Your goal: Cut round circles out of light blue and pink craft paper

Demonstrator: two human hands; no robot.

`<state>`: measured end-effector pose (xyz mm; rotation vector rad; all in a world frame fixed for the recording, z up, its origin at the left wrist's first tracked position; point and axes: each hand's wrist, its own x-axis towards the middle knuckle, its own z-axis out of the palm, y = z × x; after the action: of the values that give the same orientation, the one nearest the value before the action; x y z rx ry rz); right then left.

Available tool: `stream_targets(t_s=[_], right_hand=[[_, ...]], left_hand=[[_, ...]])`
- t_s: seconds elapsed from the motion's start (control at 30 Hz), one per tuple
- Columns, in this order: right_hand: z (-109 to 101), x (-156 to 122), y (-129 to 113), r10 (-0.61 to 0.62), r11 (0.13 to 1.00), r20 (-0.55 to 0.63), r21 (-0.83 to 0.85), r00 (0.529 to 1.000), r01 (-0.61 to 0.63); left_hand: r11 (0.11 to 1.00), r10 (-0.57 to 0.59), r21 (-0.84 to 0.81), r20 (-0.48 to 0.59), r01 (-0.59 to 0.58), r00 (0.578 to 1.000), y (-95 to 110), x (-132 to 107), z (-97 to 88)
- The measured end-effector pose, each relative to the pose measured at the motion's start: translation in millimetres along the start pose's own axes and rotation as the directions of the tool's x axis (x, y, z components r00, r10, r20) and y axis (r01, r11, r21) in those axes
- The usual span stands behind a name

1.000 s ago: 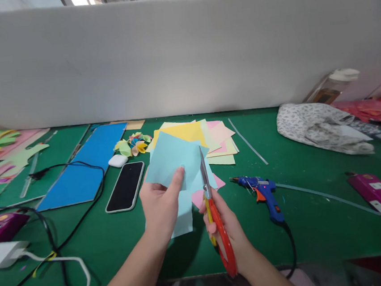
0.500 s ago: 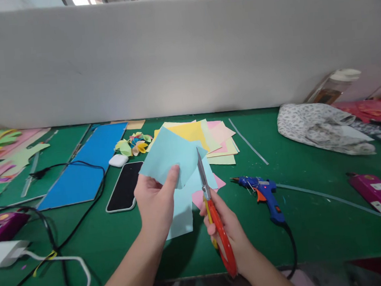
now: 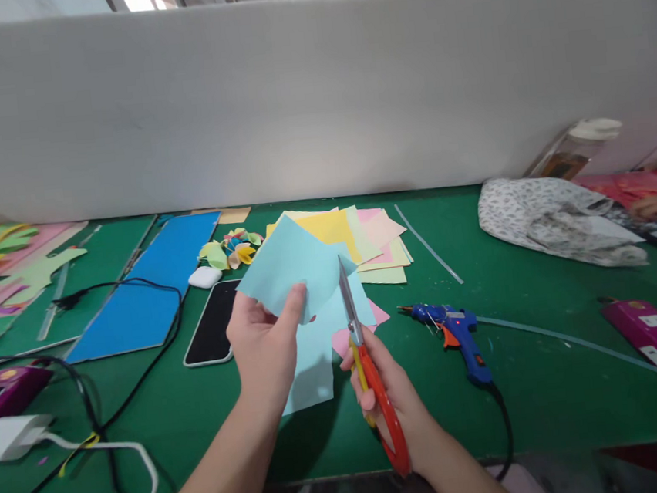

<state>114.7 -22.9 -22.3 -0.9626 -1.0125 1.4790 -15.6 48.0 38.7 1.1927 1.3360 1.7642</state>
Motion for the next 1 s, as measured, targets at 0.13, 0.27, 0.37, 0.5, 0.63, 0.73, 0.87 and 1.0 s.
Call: stream_targets(t_s=[0.13,0.27,0.37,0.5,0.63,0.73,0.87,1.0], right_hand=[[4,7,7,0.036,0.998,-0.056,0.048,0.998,-0.034],[6,16,17,0.116,0.988,-0.149,0.117,0.982,-0.099],[5,16,19,0.098,0.989,-0.160,0.125,0.982,-0.078],[2,12,14,0.020,0.997,-0.110,0.080,0.994,-0.011],[-2,11,9,-0.033,0.999,-0.106,0.020,0.994,0.036],[-4,9,6,-0.083,0.997,-0.060,-0.009,0.995,0.082],[-7,8,7,-0.112,0.993,-0.030,-0.035,0.993,0.111],[-8,11,12,-0.122,0.992,-0.038,-0.034,0.992,0.121]], left_hand=[[0.998,-0.016,0.056,0.021,0.014,1.000,0,-1,-0.9],[0.993,-0.040,0.117,0.070,0.032,0.997,3,-2,-1.0],[0.992,-0.065,0.115,0.072,0.056,0.995,8,-3,1.1],[0.991,-0.088,0.105,0.097,0.078,0.991,13,-4,3.4],[0.989,-0.102,0.119,0.168,0.083,0.980,8,-3,0.1],[0.987,-0.120,0.130,0.191,0.097,0.974,2,-2,-3.9],[0.981,-0.141,0.163,0.201,0.109,0.969,-2,-2,-7.0],[0.974,-0.155,0.194,0.197,0.116,0.968,-2,-3,-7.3]])
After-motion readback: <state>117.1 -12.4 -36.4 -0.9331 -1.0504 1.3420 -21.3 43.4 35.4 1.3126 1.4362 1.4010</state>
